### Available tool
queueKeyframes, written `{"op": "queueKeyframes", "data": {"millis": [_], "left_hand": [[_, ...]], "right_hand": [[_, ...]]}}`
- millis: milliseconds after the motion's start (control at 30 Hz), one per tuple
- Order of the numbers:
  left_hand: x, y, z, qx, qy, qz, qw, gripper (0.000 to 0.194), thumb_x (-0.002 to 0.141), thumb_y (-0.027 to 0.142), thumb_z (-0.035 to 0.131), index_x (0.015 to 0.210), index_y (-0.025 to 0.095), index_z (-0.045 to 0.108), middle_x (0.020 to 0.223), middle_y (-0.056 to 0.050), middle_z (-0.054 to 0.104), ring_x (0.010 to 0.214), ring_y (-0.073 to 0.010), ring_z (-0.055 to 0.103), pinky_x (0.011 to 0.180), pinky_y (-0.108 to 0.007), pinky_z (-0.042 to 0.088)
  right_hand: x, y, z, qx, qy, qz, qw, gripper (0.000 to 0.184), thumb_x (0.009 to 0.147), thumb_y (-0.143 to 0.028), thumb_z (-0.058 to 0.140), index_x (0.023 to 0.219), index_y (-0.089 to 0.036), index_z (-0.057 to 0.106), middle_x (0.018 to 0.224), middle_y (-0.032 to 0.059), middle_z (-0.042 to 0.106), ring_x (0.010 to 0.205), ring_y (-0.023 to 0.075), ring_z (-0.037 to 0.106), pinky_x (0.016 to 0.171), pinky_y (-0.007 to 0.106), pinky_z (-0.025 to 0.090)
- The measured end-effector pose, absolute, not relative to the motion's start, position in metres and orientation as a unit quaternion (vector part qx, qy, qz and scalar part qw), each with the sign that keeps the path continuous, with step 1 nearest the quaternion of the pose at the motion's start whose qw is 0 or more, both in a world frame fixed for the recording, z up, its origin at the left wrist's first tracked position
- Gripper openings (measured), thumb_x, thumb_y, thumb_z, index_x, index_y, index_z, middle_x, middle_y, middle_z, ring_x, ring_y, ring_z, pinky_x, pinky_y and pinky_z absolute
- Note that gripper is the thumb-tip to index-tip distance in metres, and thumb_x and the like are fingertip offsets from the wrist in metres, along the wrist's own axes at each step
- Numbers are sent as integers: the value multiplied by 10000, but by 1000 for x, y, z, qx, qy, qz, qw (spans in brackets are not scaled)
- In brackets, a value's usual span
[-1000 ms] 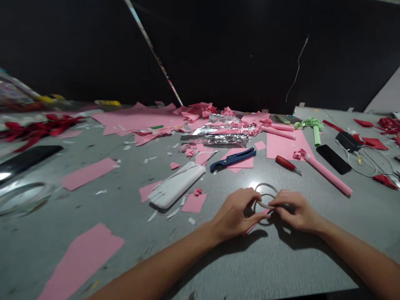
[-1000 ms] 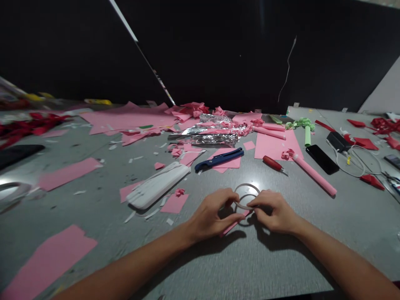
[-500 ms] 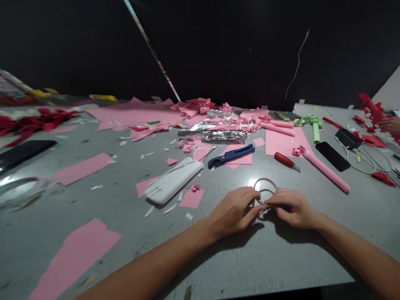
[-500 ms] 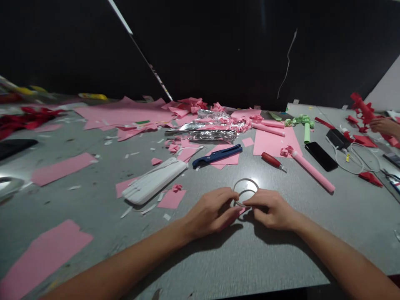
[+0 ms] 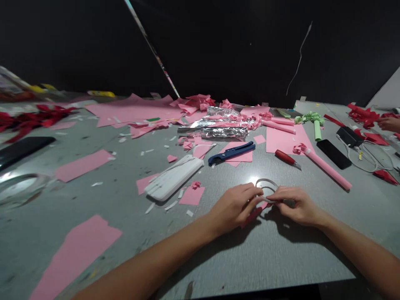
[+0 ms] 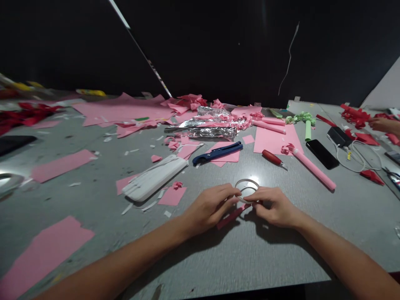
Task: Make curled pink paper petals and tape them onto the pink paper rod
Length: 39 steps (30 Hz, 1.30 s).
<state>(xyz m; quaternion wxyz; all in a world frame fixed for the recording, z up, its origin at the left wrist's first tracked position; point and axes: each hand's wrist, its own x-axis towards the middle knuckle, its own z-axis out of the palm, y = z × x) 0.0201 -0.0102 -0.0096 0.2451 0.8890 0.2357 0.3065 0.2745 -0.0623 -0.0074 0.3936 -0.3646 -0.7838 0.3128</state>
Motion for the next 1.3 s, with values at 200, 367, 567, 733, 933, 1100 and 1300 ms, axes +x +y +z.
{"op": "queueKeyframes", "data": {"millis": [200,367,567,733,933,1100,1300], "left_hand": [[23,-10,-14,861,275,314,290,475,1054,621,666,900,172,649,721,25,582,614,-144,493,616,-271,362],[21,-7,-8,853,256,319,325,403,1121,489,596,879,178,681,743,10,620,641,-145,524,643,-265,385],[21,-12,-14,902,216,296,230,231,1128,272,511,1084,188,722,883,-52,741,791,-211,640,737,-324,429],[23,-12,-21,911,220,288,197,221,1126,262,497,1053,184,690,877,-64,729,781,-224,632,736,-347,423],[25,-13,-23,920,218,273,178,173,1115,249,517,1071,193,676,874,-54,735,781,-224,641,738,-358,402],[25,-13,-24,922,213,280,161,153,1108,231,518,1067,187,659,903,-62,753,789,-228,641,739,-368,388],[23,-10,-24,919,225,284,159,148,1114,256,539,1066,195,666,895,-56,751,784,-223,647,743,-368,390]], "right_hand": [[275,-63,-4,-340,-789,326,394,390,936,-47,581,1170,-231,833,943,49,822,825,192,739,737,319,598],[278,-61,0,-340,-773,349,406,367,953,-48,593,1160,-226,838,940,47,819,852,190,746,786,328,596],[273,-64,-9,-384,-774,311,397,229,978,-121,648,1082,-210,831,898,51,798,775,181,715,711,304,549],[270,-66,-14,-379,-789,276,397,278,921,-77,613,1083,-215,792,896,50,781,781,192,713,729,316,551],[267,-68,-15,-381,-795,253,400,296,874,-41,594,1059,-213,748,868,41,752,760,196,690,722,314,537],[268,-70,-13,-377,-797,251,399,340,873,-29,545,1085,-215,737,912,52,765,809,209,707,750,322,538],[266,-69,-12,-387,-798,250,388,225,960,-88,605,1084,-215,743,942,64,780,840,215,718,784,336,547]]}}
